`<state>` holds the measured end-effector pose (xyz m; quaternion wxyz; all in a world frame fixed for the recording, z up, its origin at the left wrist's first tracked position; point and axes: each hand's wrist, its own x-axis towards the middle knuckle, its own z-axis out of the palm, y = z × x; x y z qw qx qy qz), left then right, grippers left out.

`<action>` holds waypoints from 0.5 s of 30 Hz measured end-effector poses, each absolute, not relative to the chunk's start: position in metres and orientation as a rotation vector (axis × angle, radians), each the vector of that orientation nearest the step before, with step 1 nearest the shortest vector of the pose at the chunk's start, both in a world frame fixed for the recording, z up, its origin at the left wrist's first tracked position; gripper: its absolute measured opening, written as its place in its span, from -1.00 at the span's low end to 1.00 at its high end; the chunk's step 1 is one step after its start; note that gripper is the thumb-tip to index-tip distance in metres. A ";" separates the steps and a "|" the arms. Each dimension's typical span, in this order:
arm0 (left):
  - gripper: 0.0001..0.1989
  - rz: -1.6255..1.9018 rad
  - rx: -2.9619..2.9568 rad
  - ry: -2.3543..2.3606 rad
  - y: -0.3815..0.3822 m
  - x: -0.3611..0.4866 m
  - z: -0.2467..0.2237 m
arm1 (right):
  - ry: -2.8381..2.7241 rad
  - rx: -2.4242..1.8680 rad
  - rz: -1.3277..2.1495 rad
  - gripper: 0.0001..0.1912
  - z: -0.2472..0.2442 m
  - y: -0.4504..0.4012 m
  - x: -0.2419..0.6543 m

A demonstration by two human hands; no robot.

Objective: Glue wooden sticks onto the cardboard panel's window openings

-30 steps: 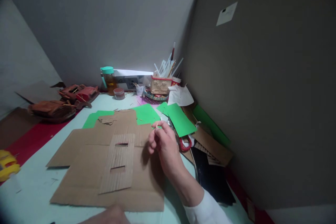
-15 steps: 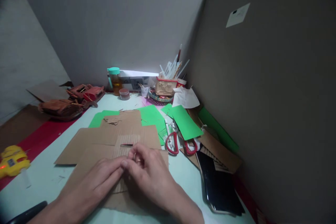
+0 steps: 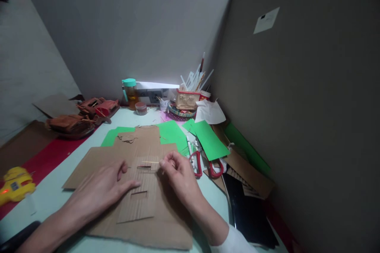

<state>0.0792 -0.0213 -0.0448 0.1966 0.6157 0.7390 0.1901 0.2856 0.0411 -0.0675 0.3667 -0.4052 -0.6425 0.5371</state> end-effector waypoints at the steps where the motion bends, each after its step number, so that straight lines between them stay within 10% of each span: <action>1: -0.71 0.550 1.743 2.045 -0.022 0.081 -0.047 | -1.653 -1.040 1.364 -0.73 -0.069 0.042 0.285; 15: -0.78 0.970 1.435 1.747 -0.019 0.085 -0.062 | -1.530 -1.067 1.318 -0.72 -0.068 0.038 0.280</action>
